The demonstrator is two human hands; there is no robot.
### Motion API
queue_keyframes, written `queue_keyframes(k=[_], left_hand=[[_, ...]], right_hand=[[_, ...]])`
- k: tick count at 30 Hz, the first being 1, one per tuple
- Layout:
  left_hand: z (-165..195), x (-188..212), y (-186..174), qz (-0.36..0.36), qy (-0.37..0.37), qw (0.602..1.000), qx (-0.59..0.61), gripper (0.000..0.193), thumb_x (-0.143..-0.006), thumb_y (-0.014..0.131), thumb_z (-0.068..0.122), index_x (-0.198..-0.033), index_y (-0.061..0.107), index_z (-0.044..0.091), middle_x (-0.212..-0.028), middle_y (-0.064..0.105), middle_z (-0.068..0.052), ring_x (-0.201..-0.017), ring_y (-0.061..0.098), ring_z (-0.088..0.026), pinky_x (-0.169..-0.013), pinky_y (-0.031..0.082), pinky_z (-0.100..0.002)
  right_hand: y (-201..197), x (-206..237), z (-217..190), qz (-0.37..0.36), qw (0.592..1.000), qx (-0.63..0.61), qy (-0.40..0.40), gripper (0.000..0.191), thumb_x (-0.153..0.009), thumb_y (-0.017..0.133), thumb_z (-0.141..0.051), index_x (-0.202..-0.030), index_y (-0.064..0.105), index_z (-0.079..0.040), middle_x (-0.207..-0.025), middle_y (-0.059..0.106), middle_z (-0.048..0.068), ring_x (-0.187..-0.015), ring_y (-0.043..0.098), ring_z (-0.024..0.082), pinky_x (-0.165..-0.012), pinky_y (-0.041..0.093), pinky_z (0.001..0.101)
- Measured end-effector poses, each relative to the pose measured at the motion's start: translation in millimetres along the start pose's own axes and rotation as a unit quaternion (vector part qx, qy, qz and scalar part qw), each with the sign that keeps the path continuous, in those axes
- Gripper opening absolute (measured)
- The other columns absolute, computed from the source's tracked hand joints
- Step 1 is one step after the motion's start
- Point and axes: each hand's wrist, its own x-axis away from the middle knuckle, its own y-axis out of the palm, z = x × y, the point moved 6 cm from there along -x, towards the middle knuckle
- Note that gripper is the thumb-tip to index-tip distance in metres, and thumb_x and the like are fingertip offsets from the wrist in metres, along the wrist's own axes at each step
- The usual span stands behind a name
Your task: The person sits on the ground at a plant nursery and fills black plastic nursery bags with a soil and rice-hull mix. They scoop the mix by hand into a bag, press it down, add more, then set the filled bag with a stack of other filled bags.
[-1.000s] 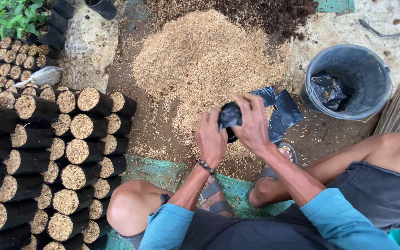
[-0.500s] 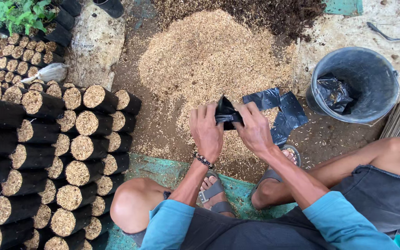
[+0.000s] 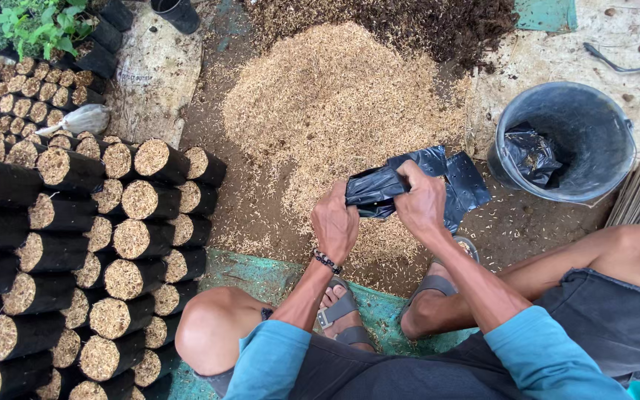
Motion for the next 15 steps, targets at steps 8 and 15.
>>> queue_keyframes(k=[8, 15], left_hand=[[3.2, -0.2, -5.4, -0.029, -0.11, 0.991, 0.065, 0.027, -0.086, 0.053, -0.003, -0.103, 0.071, 0.008, -0.071, 0.066, -0.011, -0.059, 0.063, -0.025, -0.056, 0.052, -0.039], [58.8, 1.2, -38.5, 0.028, 0.183, 0.979, -0.083, 0.032, -0.076, 0.072, 0.013, -0.106, 0.068, 0.003, -0.101, 0.058, -0.014, -0.096, 0.055, -0.029, -0.081, 0.045, -0.043]], right_hand=[[8.6, -2.3, 5.3, -0.017, 0.998, 0.052, 0.004, 0.006, -0.083, 0.066, -0.003, -0.089, 0.065, -0.006, -0.068, 0.068, 0.015, -0.057, 0.064, 0.029, -0.056, 0.049, 0.0444], [1.0, -1.9, -5.2, -0.05, 0.993, 0.104, 0.018, 0.014, -0.08, 0.067, -0.005, -0.094, 0.067, -0.006, -0.07, 0.069, 0.017, -0.06, 0.066, 0.032, -0.059, 0.049, 0.0464]])
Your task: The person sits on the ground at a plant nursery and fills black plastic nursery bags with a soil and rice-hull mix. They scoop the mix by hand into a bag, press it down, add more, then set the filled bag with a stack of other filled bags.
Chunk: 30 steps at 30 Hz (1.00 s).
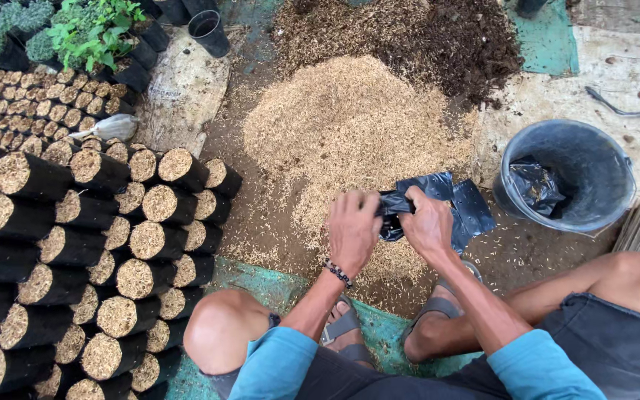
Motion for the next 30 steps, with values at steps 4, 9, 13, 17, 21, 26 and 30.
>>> queue_keyframes(k=[4, 9, 13, 17, 21, 26, 30], left_hand=[[13.2, 0.7, 5.9, -0.036, 0.05, 0.998, -0.012, 0.008, -0.088, 0.071, 0.013, -0.092, 0.066, 0.007, -0.091, 0.062, -0.01, -0.091, 0.06, -0.028, -0.079, 0.047, -0.043], [-1.2, -10.3, -22.1, 0.026, -0.016, 0.999, -0.014, 0.009, -0.084, 0.073, 0.014, -0.085, 0.067, 0.008, -0.086, 0.065, -0.014, -0.077, 0.064, -0.033, -0.069, 0.053, -0.048], [0.1, -15.4, -72.6, 0.084, -0.079, 0.989, 0.094, 0.009, -0.091, 0.072, 0.011, -0.095, 0.068, 0.005, -0.087, 0.065, -0.013, -0.073, 0.064, -0.028, -0.063, 0.05, -0.044], [18.4, -29.7, -111.1, 0.098, -0.084, 0.986, 0.105, 0.021, -0.092, 0.076, 0.016, -0.09, 0.06, 0.001, -0.078, 0.057, -0.014, -0.066, 0.053, -0.028, -0.062, 0.043, -0.043], [34.8, -36.0, -127.0, 0.128, -0.058, 0.982, 0.129, 0.025, -0.096, 0.074, 0.019, -0.09, 0.059, 0.0, -0.078, 0.057, -0.012, -0.067, 0.052, -0.026, -0.064, 0.042, -0.043], [36.7, -27.4, -143.1, 0.153, -0.044, 0.975, 0.158, 0.023, -0.1, 0.07, 0.02, -0.094, 0.062, 0.0, -0.079, 0.058, -0.013, -0.067, 0.052, -0.026, -0.063, 0.042, -0.042], [23.7, -21.9, -165.8, 0.186, -0.033, 0.968, 0.162, 0.019, -0.103, 0.069, 0.017, -0.098, 0.062, -0.001, -0.08, 0.057, -0.013, -0.069, 0.052, -0.025, -0.066, 0.043, -0.04]], right_hand=[[-5.6, 7.9, -8.6, 0.0, 0.998, -0.047, -0.047, 0.016, -0.081, 0.069, -0.009, -0.096, 0.067, -0.006, -0.076, 0.07, 0.018, -0.067, 0.067, 0.033, -0.062, 0.05, 0.0459], [14.6, 36.7, 2.0, -0.127, 0.969, -0.212, 0.019, 0.034, -0.095, 0.072, -0.031, -0.107, 0.062, -0.001, -0.085, 0.07, 0.02, -0.076, 0.066, 0.028, -0.066, 0.054, 0.043], [42.7, 74.5, 0.9, -0.221, 0.955, -0.195, -0.021, 0.051, -0.097, 0.057, -0.044, -0.131, 0.059, -0.006, -0.105, 0.071, 0.016, -0.088, 0.07, 0.024, -0.074, 0.057, 0.0402], [70.4, 102.5, 8.0, -0.242, 0.958, -0.12, -0.097, 0.05, -0.098, 0.055, -0.045, -0.131, 0.062, -0.007, -0.107, 0.071, 0.017, -0.092, 0.07, 0.027, -0.08, 0.057, 0.0428], [99.0, 117.5, 42.3, -0.272, 0.956, -0.084, -0.067, 0.041, -0.098, 0.056, -0.038, -0.123, 0.067, -0.008, -0.11, 0.071, 0.017, -0.099, 0.068, 0.029, -0.086, 0.054, 0.0454], [109.9, 118.2, 93.4, -0.259, 0.964, -0.024, 0.05, 0.041, -0.098, 0.054, -0.042, -0.126, 0.067, -0.013, -0.116, 0.071, 0.016, -0.105, 0.068, 0.029, -0.095, 0.054, 0.0459], [101.1, 125.6, 97.1, -0.144, 0.973, 0.152, -0.093, 0.049, -0.102, 0.055, -0.045, -0.135, 0.06, -0.01, -0.139, 0.06, 0.017, -0.131, 0.052, 0.036, -0.115, 0.043, 0.0467]])
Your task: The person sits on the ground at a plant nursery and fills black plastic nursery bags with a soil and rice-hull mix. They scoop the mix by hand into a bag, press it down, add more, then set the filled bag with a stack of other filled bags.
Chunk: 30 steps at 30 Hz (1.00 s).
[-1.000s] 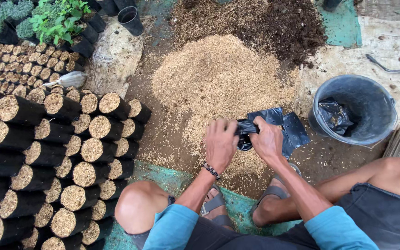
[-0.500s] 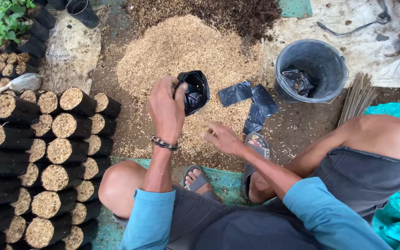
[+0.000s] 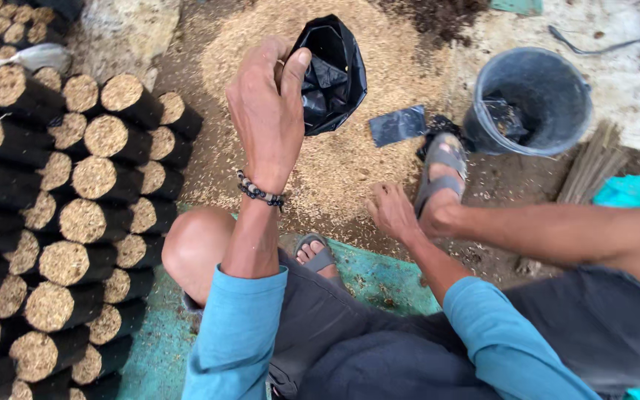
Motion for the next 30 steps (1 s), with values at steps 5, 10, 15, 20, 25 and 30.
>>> queue_keyframes(k=[5, 10, 15, 20, 25, 30], left_hand=[[-13.9, 2.0, -20.2, 0.012, -0.015, 0.999, -0.034, 0.021, -0.106, 0.07, 0.016, -0.101, 0.059, -0.002, -0.084, 0.055, -0.014, -0.073, 0.053, -0.025, -0.07, 0.046, -0.038], [-24.0, -4.2, -32.6, 0.005, -0.057, 0.995, -0.084, 0.019, -0.104, 0.07, 0.014, -0.098, 0.06, -0.001, -0.082, 0.056, -0.011, -0.07, 0.053, -0.023, -0.068, 0.045, -0.037], [-28.4, -18.4, -43.6, 0.003, -0.12, 0.988, -0.092, 0.015, -0.101, 0.073, 0.011, -0.103, 0.064, -0.001, -0.081, 0.058, -0.007, -0.068, 0.053, -0.015, -0.063, 0.045, -0.029], [-32.6, -29.0, -45.2, -0.004, -0.143, 0.984, -0.109, 0.012, -0.101, 0.075, 0.008, -0.105, 0.067, 0.0, -0.08, 0.06, -0.005, -0.068, 0.052, -0.01, -0.062, 0.044, -0.026], [-35.2, -38.6, -37.4, -0.022, -0.137, 0.981, -0.139, 0.013, -0.099, 0.076, 0.009, -0.105, 0.068, 0.0, -0.08, 0.062, -0.005, -0.066, 0.053, -0.009, -0.06, 0.045, -0.025], [-60.5, -37.6, -43.5, -0.101, -0.151, 0.967, -0.178, 0.012, -0.098, 0.077, 0.011, -0.103, 0.071, 0.002, -0.077, 0.066, -0.004, -0.064, 0.056, -0.009, -0.057, 0.045, -0.026]], right_hand=[[52.8, 23.8, -56.3, -0.033, 0.956, 0.103, -0.274, 0.059, -0.096, 0.05, -0.05, -0.148, 0.046, -0.023, -0.158, 0.038, 0.01, -0.146, 0.033, 0.033, -0.121, 0.021, 0.0539], [96.3, -5.0, -74.7, -0.071, 0.918, 0.153, -0.358, 0.056, -0.1, 0.042, -0.05, -0.152, 0.039, -0.031, -0.165, 0.028, 0.002, -0.149, 0.027, 0.031, -0.122, 0.011, 0.0591], [97.5, -76.7, -80.1, -0.032, 0.884, 0.077, -0.46, 0.06, -0.098, 0.041, -0.055, -0.152, 0.036, -0.029, -0.163, 0.031, 0.004, -0.149, 0.029, 0.032, -0.12, 0.006, 0.0632], [109.1, -160.2, -53.8, -0.259, 0.81, 0.366, -0.379, 0.046, -0.116, 0.04, -0.04, -0.162, 0.039, -0.039, -0.153, 0.055, -0.002, -0.154, 0.04, 0.025, -0.132, 0.004, 0.08], [54.3, -236.3, -60.8, -0.065, 0.963, 0.175, -0.195, 0.089, -0.08, 0.06, -0.078, -0.153, 0.033, -0.035, -0.17, 0.014, 0.011, -0.149, 0.022, 0.042, -0.111, 0.015, 0.078], [69.9, -228.7, -49.9, -0.104, 0.971, 0.16, -0.144, 0.076, -0.083, 0.068, -0.065, -0.151, 0.041, -0.041, -0.167, 0.02, 0.013, -0.147, 0.027, 0.046, -0.11, 0.025, 0.0778]])
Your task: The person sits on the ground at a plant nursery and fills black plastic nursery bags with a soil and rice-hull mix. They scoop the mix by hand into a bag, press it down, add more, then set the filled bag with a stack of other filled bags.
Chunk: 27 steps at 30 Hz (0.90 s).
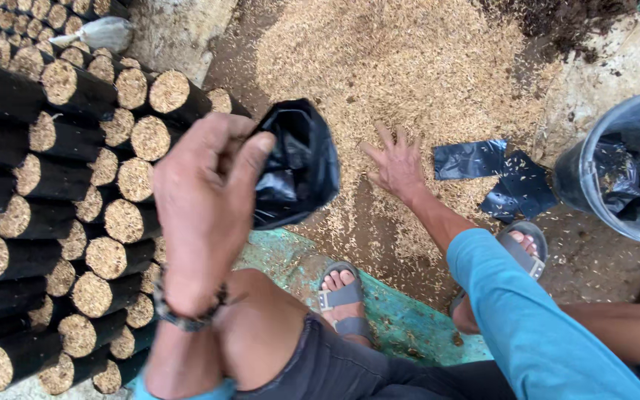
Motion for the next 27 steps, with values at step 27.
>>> queue_keyframes(k=[27], left_hand=[[-183.0, 121.1, 307.3, -0.052, -0.107, 0.993, 0.009, 0.019, -0.098, 0.061, 0.017, -0.092, 0.069, 0.001, -0.09, 0.07, -0.018, -0.081, 0.068, -0.033, -0.08, 0.056, -0.047]], right_hand=[[-3.0, 96.0, -11.4, -0.216, 0.551, -0.781, 0.198, 0.063, -0.076, 0.072, -0.047, -0.133, 0.061, -0.022, -0.125, 0.066, 0.009, -0.106, 0.069, 0.026, -0.086, 0.062, 0.0459]])
